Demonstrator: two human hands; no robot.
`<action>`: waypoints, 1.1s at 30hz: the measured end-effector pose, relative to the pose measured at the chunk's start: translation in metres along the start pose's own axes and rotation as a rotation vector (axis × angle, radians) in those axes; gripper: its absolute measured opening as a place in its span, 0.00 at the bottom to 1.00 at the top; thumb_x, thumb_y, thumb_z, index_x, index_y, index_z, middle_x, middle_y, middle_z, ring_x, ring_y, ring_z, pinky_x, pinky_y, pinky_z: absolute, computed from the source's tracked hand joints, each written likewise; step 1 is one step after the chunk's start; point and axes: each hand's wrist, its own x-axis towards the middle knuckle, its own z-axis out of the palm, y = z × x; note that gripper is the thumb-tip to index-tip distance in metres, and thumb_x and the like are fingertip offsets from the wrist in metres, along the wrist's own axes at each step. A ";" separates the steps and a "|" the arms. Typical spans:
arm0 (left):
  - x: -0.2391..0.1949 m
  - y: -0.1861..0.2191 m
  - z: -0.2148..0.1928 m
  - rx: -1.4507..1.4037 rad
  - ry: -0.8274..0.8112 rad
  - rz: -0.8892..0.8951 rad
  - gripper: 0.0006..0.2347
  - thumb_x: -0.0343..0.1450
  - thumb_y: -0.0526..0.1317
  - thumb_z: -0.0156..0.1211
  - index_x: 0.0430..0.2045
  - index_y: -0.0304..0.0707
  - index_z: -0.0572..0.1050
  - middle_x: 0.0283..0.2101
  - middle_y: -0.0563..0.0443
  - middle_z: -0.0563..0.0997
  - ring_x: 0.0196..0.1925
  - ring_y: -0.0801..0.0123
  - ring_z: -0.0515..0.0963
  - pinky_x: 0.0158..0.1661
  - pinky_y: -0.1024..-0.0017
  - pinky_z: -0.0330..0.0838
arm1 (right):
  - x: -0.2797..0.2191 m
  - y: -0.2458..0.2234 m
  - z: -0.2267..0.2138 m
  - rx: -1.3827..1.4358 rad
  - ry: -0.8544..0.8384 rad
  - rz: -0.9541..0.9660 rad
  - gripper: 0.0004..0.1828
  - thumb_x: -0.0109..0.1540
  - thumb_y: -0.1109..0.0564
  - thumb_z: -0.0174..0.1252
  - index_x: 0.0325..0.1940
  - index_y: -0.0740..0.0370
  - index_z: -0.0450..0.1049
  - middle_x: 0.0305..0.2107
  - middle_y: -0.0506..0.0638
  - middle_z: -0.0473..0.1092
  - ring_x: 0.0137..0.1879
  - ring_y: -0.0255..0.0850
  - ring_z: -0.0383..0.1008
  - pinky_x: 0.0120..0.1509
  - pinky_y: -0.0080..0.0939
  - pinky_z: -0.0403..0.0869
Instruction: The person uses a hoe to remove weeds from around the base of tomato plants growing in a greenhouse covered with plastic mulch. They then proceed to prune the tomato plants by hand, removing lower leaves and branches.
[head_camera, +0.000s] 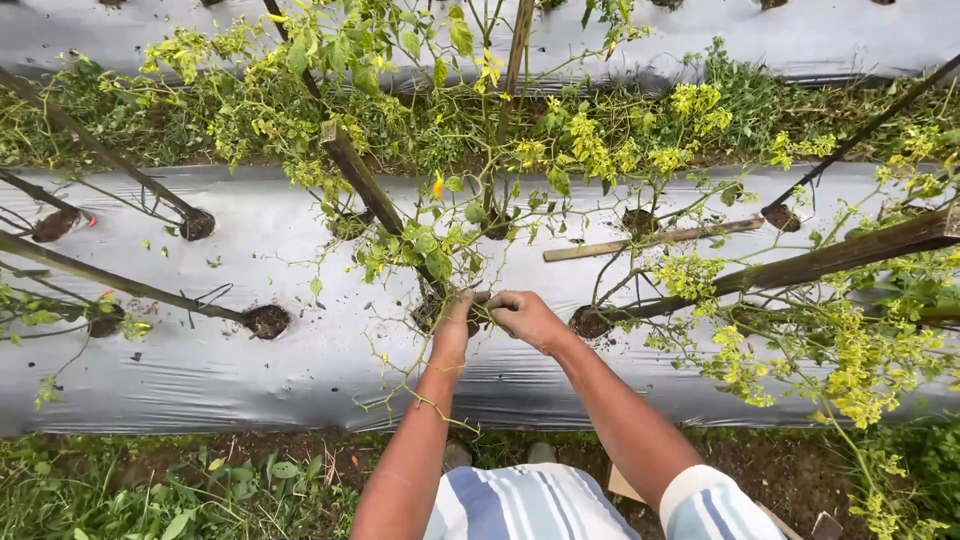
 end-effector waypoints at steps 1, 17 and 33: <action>0.005 -0.008 -0.001 0.002 -0.001 -0.003 0.23 0.78 0.58 0.46 0.54 0.42 0.80 0.53 0.37 0.82 0.58 0.52 0.79 0.64 0.52 0.63 | -0.001 -0.003 0.002 0.002 0.002 0.002 0.10 0.58 0.64 0.57 0.41 0.68 0.80 0.19 0.52 0.65 0.25 0.34 0.64 0.26 0.32 0.67; -0.018 0.009 0.010 0.035 0.124 0.184 0.10 0.73 0.44 0.64 0.41 0.39 0.85 0.43 0.35 0.83 0.53 0.49 0.76 0.57 0.47 0.66 | -0.010 -0.023 0.008 -0.437 0.228 -0.105 0.15 0.55 0.49 0.69 0.43 0.55 0.82 0.33 0.53 0.79 0.42 0.42 0.77 0.49 0.43 0.75; 0.004 -0.038 -0.008 0.038 0.172 0.184 0.10 0.72 0.41 0.62 0.40 0.38 0.85 0.44 0.35 0.83 0.54 0.52 0.76 0.58 0.52 0.66 | 0.010 0.030 -0.002 0.046 0.399 0.222 0.19 0.61 0.53 0.51 0.50 0.66 0.74 0.29 0.51 0.68 0.33 0.37 0.67 0.36 0.36 0.73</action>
